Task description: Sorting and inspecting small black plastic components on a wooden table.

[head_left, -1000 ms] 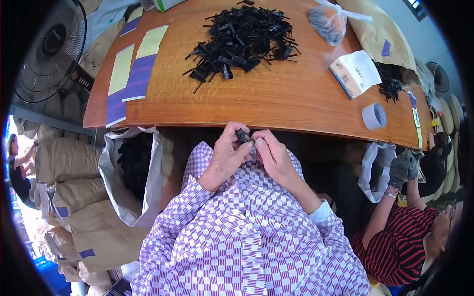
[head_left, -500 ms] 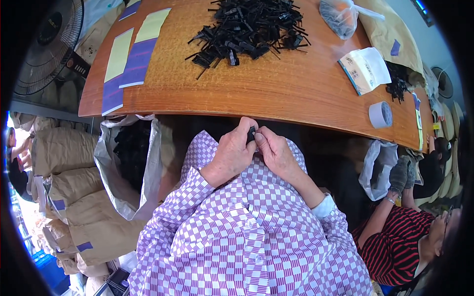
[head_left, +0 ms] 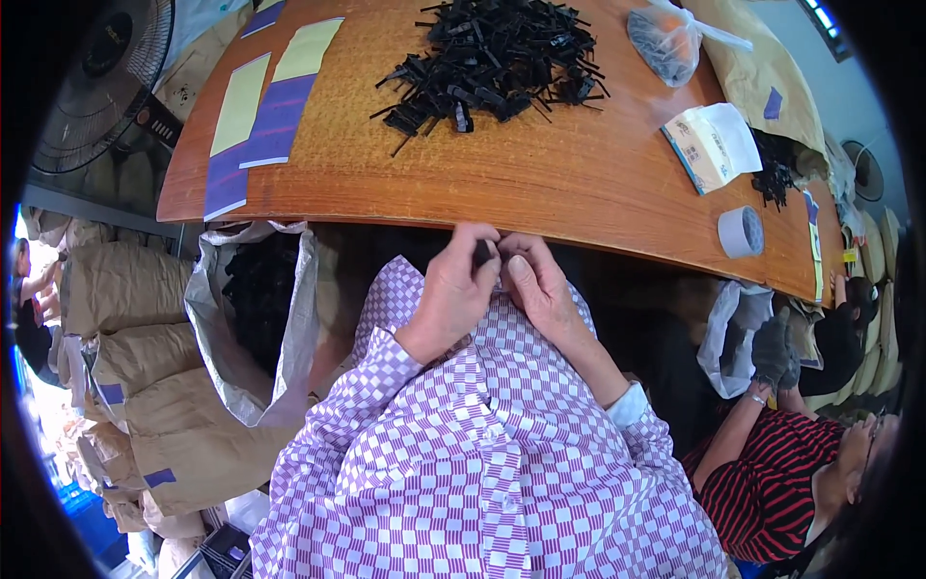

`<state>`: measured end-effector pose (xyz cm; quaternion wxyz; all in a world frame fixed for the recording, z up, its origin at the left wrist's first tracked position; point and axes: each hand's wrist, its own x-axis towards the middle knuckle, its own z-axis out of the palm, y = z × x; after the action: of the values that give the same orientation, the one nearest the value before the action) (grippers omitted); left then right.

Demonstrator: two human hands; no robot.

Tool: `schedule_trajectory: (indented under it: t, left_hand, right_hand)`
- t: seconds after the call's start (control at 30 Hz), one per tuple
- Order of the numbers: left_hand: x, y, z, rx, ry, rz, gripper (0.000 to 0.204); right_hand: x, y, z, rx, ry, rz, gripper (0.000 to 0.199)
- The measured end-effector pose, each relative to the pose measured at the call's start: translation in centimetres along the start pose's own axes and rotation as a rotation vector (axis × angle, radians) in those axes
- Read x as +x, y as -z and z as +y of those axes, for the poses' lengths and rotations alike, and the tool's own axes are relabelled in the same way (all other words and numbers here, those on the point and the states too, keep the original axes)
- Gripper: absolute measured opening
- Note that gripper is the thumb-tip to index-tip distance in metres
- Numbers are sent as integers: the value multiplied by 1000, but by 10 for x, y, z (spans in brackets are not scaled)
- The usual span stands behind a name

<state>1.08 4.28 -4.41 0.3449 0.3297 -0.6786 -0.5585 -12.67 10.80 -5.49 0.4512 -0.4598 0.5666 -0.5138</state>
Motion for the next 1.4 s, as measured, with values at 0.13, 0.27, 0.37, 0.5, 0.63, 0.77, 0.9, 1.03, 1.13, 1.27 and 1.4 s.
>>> schedule_trajectory:
  t: [0.13, 0.27, 0.37, 0.5, 0.63, 0.77, 0.9, 1.03, 1.13, 1.27, 1.4]
  left_hand:
    - [-1, 20, 7, -630, 284, -84, 38]
    - [-3, 27, 0, -964, 441, -143, 47]
    - [-4, 25, -4, -1016, 505, -192, 46]
    - [-1, 24, -1, -922, 379, -376, 44]
    - [-2, 26, 3, -926, 424, -445, 42]
    - [-5, 24, 8, -553, 303, -389, 39]
    - [-8, 16, -3, -271, 145, -364, 40]
    - [-8, 15, -9, 7, -46, -182, 43]
    - [-9, 19, -5, -15, -54, -87, 43]
    - [-8, 19, -3, -16, -43, -49, 42]
    - [-9, 19, -6, -17, -86, -19, 43]
  right_hand:
    - [2, 1, -12, 139, -114, 10, 19]
    - [2, 2, -7, 284, -110, 1, 15]
    - [6, 3, -8, 320, -102, 0, 16]
    - [11, 6, -6, 433, -188, -80, 21]
    - [13, 7, -8, 500, -223, -198, 32]
    - [12, 9, -9, 321, -186, -185, 26]
    - [14, 6, 6, 67, -17, -117, 28]
    - [10, -3, -19, 73, -95, -76, 35]
    - [8, -13, -41, 148, -243, -125, 41]
    - [13, -17, -34, 148, -229, -163, 38]
    - [15, -21, -29, 99, -176, -164, 32]
